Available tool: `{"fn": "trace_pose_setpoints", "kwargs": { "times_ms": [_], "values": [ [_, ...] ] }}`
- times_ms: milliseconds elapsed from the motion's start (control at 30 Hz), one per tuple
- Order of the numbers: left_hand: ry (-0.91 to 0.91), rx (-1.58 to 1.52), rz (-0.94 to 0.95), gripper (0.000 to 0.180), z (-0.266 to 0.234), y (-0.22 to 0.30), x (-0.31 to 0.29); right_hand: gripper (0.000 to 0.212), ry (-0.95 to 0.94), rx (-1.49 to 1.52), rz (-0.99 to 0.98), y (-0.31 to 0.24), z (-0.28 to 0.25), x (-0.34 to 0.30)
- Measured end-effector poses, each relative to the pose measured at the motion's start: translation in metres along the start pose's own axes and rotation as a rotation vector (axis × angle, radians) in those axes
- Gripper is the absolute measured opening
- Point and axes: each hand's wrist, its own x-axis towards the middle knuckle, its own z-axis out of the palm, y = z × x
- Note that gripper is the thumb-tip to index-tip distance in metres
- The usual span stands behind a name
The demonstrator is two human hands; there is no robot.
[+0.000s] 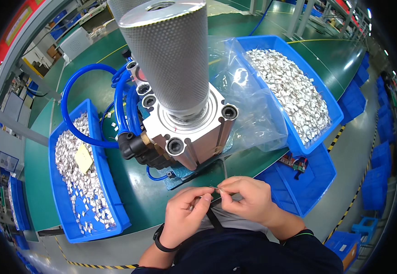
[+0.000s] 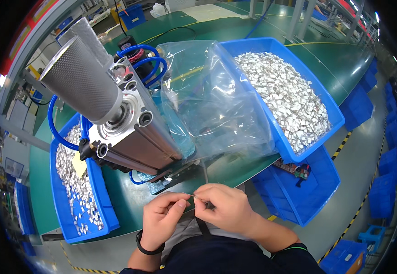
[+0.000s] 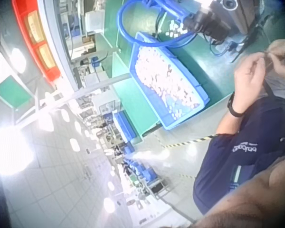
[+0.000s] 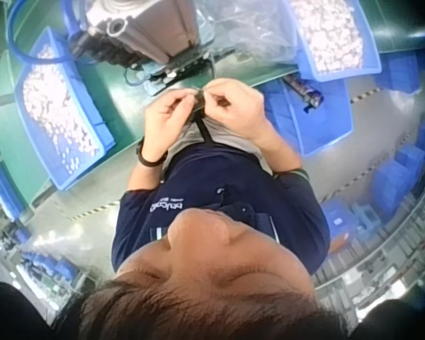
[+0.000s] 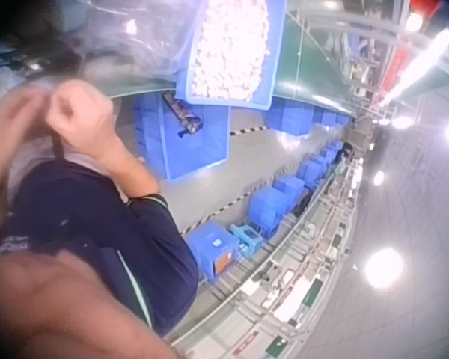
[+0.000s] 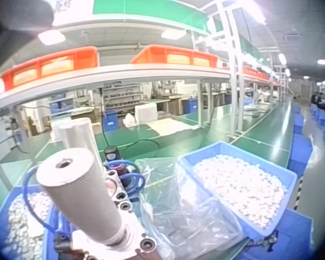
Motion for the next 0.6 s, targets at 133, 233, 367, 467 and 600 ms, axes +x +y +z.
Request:
{"fn": "trace_pose_setpoints", "kwargs": {
  "times_ms": [133,233,367,467,600],
  "values": [
    [-0.016,-0.392,-0.164,0.019,0.009,-0.001,0.002,0.018,0.053,-0.347,-0.307,0.003,0.001,0.004],
    [-0.021,-0.517,-0.172,0.018,0.014,-0.006,0.005,0.02,0.04,-0.369,-0.412,0.002,-0.002,0.009],
    [-0.003,-0.581,-0.232,0.013,0.018,-0.007,0.01,0.019,0.031,-0.314,-0.357,-0.002,-0.005,0.008],
    [0.022,-0.625,-0.19,0.012,0.018,-0.009,0.011,0.018,-0.005,-0.088,-0.153,-0.008,-0.01,0.007],
    [0.002,-0.598,-0.164,0.011,0.019,-0.009,0.013,0.021,-0.054,0.571,0.499,-0.004,-0.012,0.0]
  ]
}}
